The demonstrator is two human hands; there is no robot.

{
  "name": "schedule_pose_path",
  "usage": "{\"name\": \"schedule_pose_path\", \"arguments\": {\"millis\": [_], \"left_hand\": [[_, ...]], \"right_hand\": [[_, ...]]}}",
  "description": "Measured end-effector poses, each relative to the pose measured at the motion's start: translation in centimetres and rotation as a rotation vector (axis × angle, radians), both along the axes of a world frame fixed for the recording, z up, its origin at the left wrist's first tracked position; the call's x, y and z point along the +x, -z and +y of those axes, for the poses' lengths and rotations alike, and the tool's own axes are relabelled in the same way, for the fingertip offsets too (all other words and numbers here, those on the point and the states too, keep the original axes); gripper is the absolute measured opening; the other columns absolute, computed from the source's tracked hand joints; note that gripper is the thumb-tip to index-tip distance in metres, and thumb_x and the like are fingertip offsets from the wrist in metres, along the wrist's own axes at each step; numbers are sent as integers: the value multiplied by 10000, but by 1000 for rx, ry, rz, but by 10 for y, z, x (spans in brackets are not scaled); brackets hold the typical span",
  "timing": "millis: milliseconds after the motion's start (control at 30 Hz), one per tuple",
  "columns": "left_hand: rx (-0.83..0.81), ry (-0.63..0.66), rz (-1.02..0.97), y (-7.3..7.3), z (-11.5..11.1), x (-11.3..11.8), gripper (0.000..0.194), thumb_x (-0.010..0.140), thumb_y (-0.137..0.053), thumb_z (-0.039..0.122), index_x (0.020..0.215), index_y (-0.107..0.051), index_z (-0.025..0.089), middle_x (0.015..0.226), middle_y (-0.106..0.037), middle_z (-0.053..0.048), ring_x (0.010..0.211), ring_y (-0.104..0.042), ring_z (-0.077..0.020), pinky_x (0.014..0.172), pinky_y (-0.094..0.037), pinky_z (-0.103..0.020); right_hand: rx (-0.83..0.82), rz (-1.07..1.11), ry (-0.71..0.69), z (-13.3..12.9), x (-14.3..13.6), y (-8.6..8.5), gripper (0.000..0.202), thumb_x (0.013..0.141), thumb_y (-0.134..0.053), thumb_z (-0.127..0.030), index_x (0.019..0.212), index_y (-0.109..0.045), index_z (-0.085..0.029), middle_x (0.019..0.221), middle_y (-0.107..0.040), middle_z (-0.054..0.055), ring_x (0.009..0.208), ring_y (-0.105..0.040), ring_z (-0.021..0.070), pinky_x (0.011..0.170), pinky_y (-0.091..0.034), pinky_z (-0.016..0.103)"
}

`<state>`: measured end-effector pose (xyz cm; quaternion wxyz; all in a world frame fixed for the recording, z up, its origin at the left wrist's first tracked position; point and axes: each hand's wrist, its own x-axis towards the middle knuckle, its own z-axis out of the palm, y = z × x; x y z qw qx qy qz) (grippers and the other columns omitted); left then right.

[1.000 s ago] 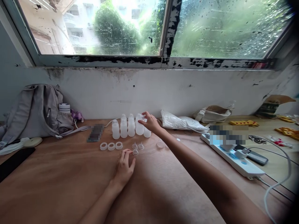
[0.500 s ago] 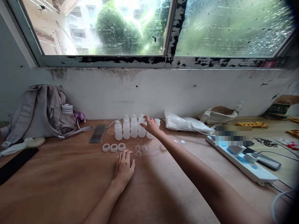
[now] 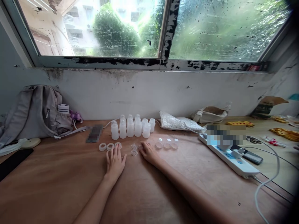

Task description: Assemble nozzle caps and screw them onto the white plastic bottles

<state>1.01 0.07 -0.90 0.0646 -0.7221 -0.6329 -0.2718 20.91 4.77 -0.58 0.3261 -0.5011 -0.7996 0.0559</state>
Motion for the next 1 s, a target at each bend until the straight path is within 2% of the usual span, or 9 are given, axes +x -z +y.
{"name": "schedule_pose_path", "arguments": {"millis": [100, 233, 400, 500, 567, 633, 767, 900, 1000], "left_hand": [[-23, -27, 12, 4, 3, -3, 497, 796, -385, 360, 1243, -364, 143, 1298, -390, -145, 1213, -275, -304, 958, -183, -530], [-34, -44, 33, 6, 3, -3, 447, 793, -391, 358, 1191, -417, 157, 1289, -403, -140, 1210, -280, -304, 948, -195, -534], [29, -7, 41, 0, 0, -2, 235, 773, -433, 304, 948, -520, 175, 1214, -470, -136, 1168, -340, -281, 926, -260, -481], [12, 26, 4, -6, -3, 0, 108, 753, -462, 284, 791, -512, 197, 1040, -566, -105, 1042, -447, -257, 872, -323, -439], [-38, 64, -61, -10, -5, 2, 94, 748, -468, 294, 758, -498, 205, 871, -592, -64, 907, -508, -231, 814, -370, -406], [-65, 131, -175, -12, -9, 6, 120, 739, -486, 312, 804, -494, 211, 810, -578, -36, 829, -528, -208, 765, -410, -367], [-67, 311, -404, -16, -18, 17, 331, 715, -536, 287, 1032, -464, 227, 986, -557, -44, 916, -535, -190, 786, -441, -323], [-124, 474, -458, -19, -24, 25, 386, 732, -515, 224, 1114, -459, 237, 1083, -524, -56, 1019, -502, -193, 876, -410, -334], [-148, 524, -480, -19, -26, 26, 361, 739, -511, 216, 1098, -476, 234, 1098, -520, -57, 1037, -495, -192, 891, -410, -340]], "right_hand": [[-38, 56, -22, -11, 4, 10, 219, 785, -448, -181, 1002, -474, -184, 939, -565, 74, 892, -512, 192, 791, -406, 340], [-66, 138, -43, -22, 12, 7, 211, 762, -456, -142, 966, -468, -195, 909, -548, 52, 832, -525, 166, 753, -431, 318], [-38, 216, -19, -35, 21, 3, 161, 744, -474, -145, 892, -502, -204, 841, -539, 43, 774, -520, 169, 691, -449, 310], [-28, 291, 19, -41, 22, 0, 132, 734, -487, -164, 855, -520, -206, 761, -528, 30, 683, -511, 162, 623, -453, 302], [-39, 341, 27, -44, 20, -2, 120, 731, -485, -166, 835, -530, -204, 718, -523, 23, 647, -505, 155, 594, -450, 293], [-70, 400, 19, -47, 18, -4, 112, 729, -489, -177, 828, -535, -202, 697, -528, 17, 622, -504, 146, 576, -448, 284], [-214, 549, -3, -53, 12, -9, 122, 729, -511, -237, 838, -548, -198, 682, -555, 6, 584, -515, 128, 548, -453, 268], [-352, 681, -55, -59, 5, -15, 163, 712, -549, -269, 850, -561, -183, 699, -577, 7, 614, -539, 131, 573, -460, 269], [-425, 775, -108, -63, 0, -18, 172, 689, -583, -268, 834, -565, -176, 718, -584, 10, 654, -550, 138, 599, -458, 271]]}}
